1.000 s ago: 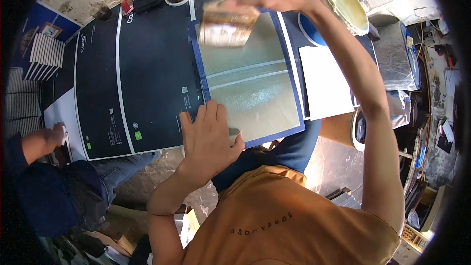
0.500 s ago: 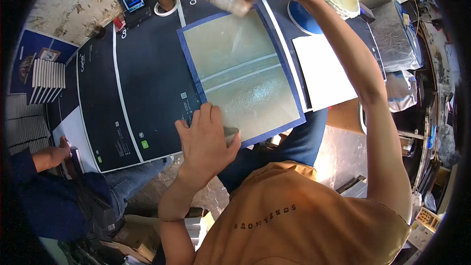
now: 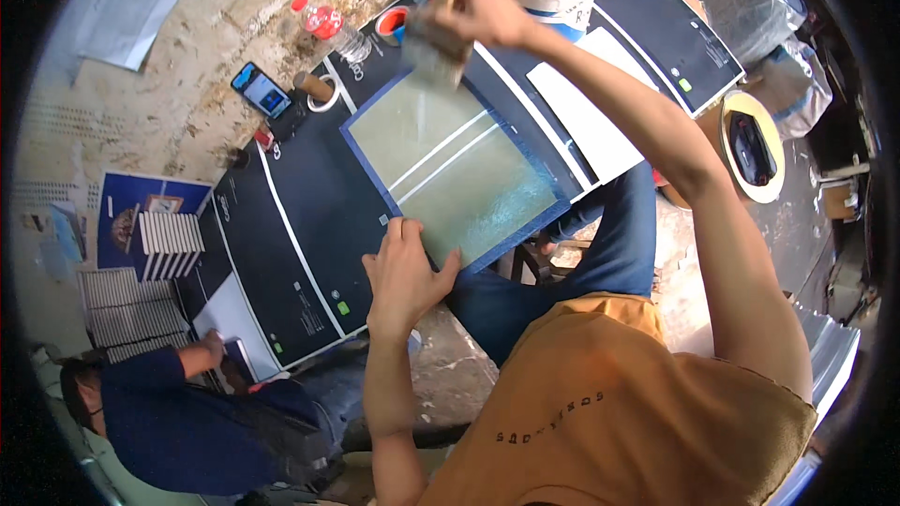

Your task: The person applies glue onto cardboard book covers using a paintbrush, spreading the adhesive across the surfaces and repositioning the covers on the table by hand.

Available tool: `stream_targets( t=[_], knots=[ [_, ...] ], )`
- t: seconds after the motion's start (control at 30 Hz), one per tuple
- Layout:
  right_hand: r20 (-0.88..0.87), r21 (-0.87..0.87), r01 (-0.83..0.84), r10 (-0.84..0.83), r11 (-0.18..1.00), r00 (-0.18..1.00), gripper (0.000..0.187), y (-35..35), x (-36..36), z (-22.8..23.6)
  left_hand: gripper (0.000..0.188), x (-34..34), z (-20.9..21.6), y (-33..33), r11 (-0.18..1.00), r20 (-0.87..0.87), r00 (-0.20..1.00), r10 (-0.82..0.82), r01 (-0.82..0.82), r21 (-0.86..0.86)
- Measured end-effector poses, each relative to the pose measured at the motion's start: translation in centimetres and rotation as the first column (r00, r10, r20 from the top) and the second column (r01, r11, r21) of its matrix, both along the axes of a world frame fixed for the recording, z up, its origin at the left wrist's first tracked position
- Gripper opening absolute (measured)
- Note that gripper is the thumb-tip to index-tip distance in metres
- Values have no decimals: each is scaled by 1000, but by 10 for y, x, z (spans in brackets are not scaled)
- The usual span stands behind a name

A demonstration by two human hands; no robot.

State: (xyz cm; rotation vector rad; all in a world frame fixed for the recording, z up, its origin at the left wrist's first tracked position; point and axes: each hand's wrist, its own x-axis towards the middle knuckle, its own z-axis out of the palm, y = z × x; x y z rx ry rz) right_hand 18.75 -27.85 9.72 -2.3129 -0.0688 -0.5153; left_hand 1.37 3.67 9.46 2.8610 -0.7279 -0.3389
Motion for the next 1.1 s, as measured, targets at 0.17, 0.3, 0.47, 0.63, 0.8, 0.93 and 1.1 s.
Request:
stream_targets(
  t=[0.17, 0.3, 0.47, 0.63, 0.8, 0.93, 1.1],
  knots=[
    [-91, -159, 35, -50, 987, 995, 42, -11, -57, 2, 56, 2, 2, -7, 999, -9, 1000, 22, -22, 43],
    [154, 92, -32, 17, 995, 988, 43, -11, -98, -22, 55, 0, 1, -10, 1000, 9, 1000, 2, -2, 2],
    [-111, -73, 201, -208, 977, 972, 40, -7, -140, 2, 55, -1, -1, -4, 1000, 12, 1000, 19, -19, -6],
    [-74, 81, 5, 1, 997, 997, 34, -12, -175, -18, 55, 0, -3, 1, 999, 26, 999, 29, -28, -29],
    [296, -41, -115, 122, 993, 947, 25, -14, -147, 35, 55, 0, -4, 3, 998, 25, 999, 21, -20, -54],
    [87, 75, -494, 488, 866, 869, 42, 41, -88, 38, 56, 3, -3, 2, 999, 9, 1000, 14, -14, -45],
    [-39, -19, -618, 617, 786, 786, 40, 105, -39, -5, 57, 3, 2, -7, 1000, -5, 1000, 27, -27, 12]
  ],
)
